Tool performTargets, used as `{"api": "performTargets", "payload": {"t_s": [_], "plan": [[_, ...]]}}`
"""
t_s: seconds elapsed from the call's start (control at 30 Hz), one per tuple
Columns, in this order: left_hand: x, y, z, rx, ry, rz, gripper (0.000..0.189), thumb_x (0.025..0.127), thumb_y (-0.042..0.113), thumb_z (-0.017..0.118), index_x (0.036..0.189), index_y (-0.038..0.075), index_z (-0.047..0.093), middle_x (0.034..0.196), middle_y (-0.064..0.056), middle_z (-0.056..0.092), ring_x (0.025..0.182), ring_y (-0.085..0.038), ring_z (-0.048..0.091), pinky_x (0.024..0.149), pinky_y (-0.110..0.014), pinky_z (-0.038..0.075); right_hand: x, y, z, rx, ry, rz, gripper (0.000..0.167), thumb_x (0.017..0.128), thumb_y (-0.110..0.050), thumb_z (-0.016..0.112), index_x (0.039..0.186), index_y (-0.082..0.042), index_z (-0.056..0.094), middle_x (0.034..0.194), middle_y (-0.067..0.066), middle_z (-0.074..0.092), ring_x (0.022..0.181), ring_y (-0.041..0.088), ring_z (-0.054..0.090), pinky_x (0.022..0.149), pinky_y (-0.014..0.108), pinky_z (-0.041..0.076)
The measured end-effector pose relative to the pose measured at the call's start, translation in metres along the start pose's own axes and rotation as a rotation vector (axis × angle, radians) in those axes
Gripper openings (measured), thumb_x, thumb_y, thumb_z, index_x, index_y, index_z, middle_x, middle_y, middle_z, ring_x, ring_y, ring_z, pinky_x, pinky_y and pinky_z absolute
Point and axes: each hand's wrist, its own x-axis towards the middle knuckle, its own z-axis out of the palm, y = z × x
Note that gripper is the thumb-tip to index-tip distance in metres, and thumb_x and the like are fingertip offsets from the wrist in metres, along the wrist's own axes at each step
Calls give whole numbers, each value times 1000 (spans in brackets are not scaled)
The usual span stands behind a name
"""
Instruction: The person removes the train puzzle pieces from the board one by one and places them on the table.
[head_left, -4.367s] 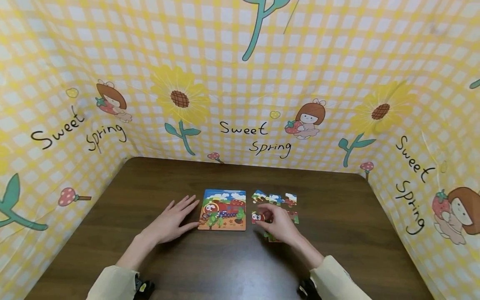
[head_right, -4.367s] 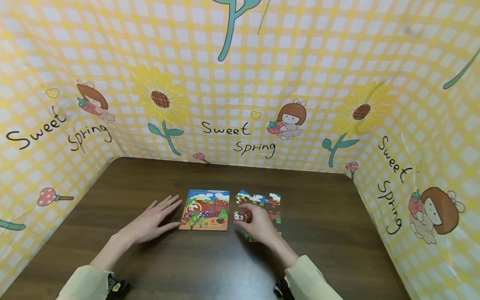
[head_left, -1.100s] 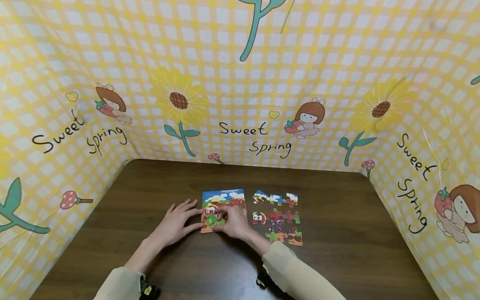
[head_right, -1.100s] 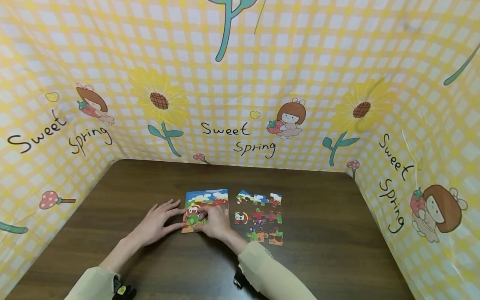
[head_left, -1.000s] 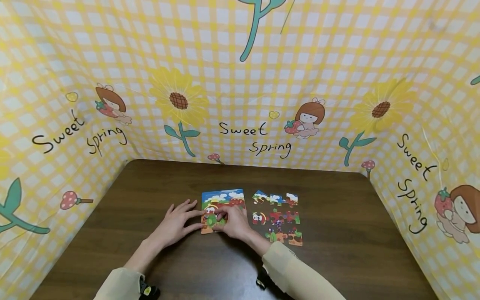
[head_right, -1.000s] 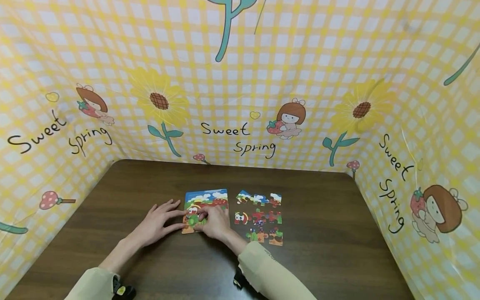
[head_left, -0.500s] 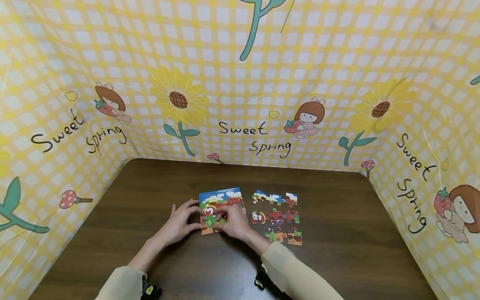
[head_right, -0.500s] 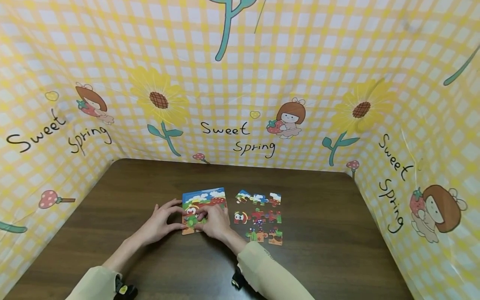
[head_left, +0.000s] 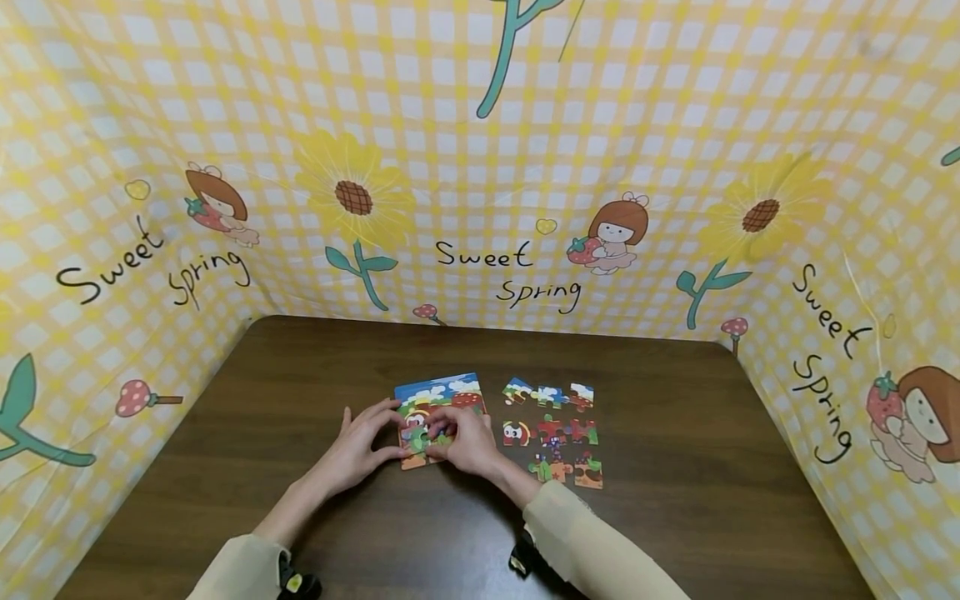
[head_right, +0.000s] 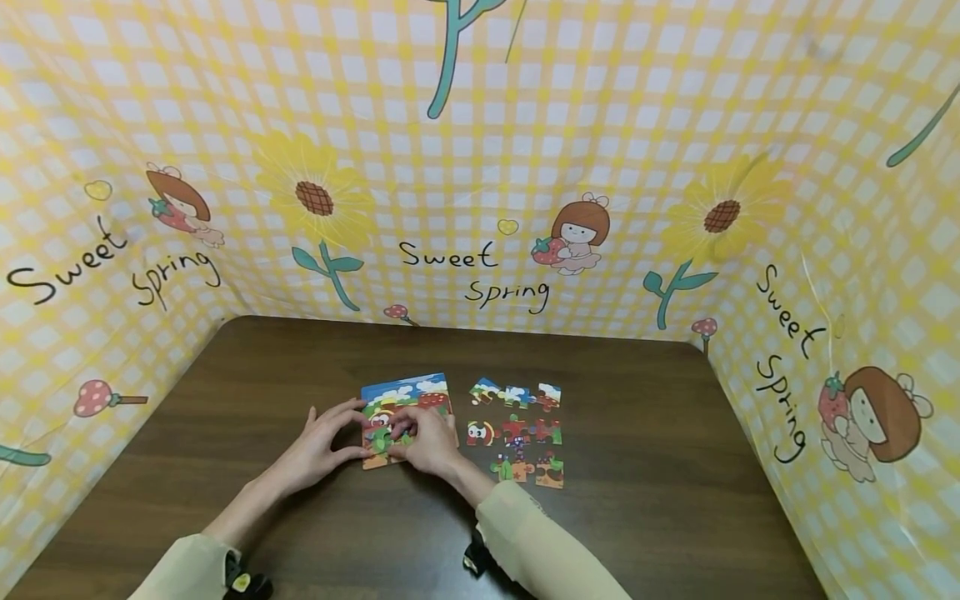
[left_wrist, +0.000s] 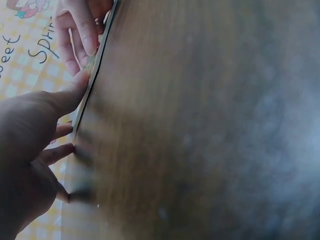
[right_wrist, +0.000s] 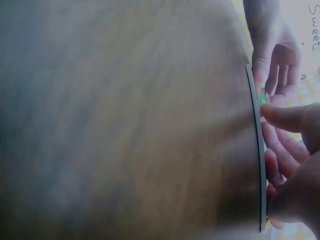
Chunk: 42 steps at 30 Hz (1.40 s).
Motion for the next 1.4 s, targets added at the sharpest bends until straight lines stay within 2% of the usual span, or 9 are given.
{"api": "performTargets", "payload": {"t_s": [0.2, 0.33, 0.53, 0.6, 0.9, 1.17, 1.27, 1.33, 1.4], "plan": [[-1, -4, 3, 24, 2, 32, 34, 91, 20, 90, 121, 15, 76, 159, -26, 59, 155, -52, 49, 116, -97, 7, 1, 4, -4, 85, -32, -6, 32, 89, -9, 91, 119, -7, 82, 99, 8, 84, 87, 21, 77, 105, 40, 26], [-2, -5, 3, 43, -3, 44, 35, 92, 20, 89, 123, 14, 76, 160, -26, 59, 155, -51, 48, 115, -97, 7, 2, 5, -7, 152, -61, 15, 34, 89, -7, 91, 123, -6, 82, 101, 10, 85, 86, 17, 77, 113, 40, 28], [-3, -6, 3, 62, -4, 53, 33, 92, 20, 89, 121, 14, 77, 158, -26, 61, 156, -51, 49, 114, -98, 8, 1, 6, -11, 158, -104, -6, 41, 89, -6, 90, 130, -6, 81, 103, 11, 85, 87, 15, 75, 101, 27, 44], [-3, -6, 3, 67, 0, 58, 31, 92, 21, 89, 120, 15, 77, 157, -25, 61, 155, -51, 49, 114, -98, 9, 1, 6, -11, 149, -106, -22, 42, 89, -6, 91, 130, -7, 81, 103, 11, 85, 88, 17, 76, 101, 27, 42], [-4, -5, 2, 63, -12, 55, 32, 92, 21, 89, 122, 15, 78, 158, -25, 61, 158, -51, 45, 114, -98, 8, 0, 4, -8, 129, -91, -22, 42, 90, -9, 91, 131, -9, 81, 100, 9, 86, 102, 25, 82, 114, 44, 21], [-5, -5, 1, 77, -17, 52, 41, 94, 23, 88, 132, 10, 79, 161, -25, 59, 159, -50, 43, 115, -97, 8, -2, 1, -8, 192, -89, 15, 38, 93, -5, 87, 130, -5, 80, 99, 15, 86, 111, 30, 80, 133, 63, 14], [-5, -5, 0, 103, -33, 39, 49, 95, 26, 86, 140, 8, 76, 164, -24, 56, 161, -48, 42, 116, -96, 9, -3, 1, -7, 217, -78, 43, 36, 94, -5, 87, 129, -3, 80, 99, 17, 86, 108, 30, 80, 133, 57, 31], [-5, -5, 0, 115, -44, 34, 52, 96, 28, 85, 144, 8, 74, 166, -23, 54, 161, -48, 41, 117, -95, 10, -3, 1, -7, 226, -66, 54, 35, 94, -5, 87, 128, -2, 79, 99, 18, 85, 105, 30, 81, 120, 45, 49], [-5, -5, 0, 121, -52, 32, 54, 98, 29, 84, 146, 7, 72, 167, -22, 53, 161, -48, 41, 117, -95, 10, -3, 1, -9, 251, -60, 73, 36, 94, -4, 87, 128, -1, 79, 100, 19, 85, 102, 31, 82, 100, 34, 61]]}}
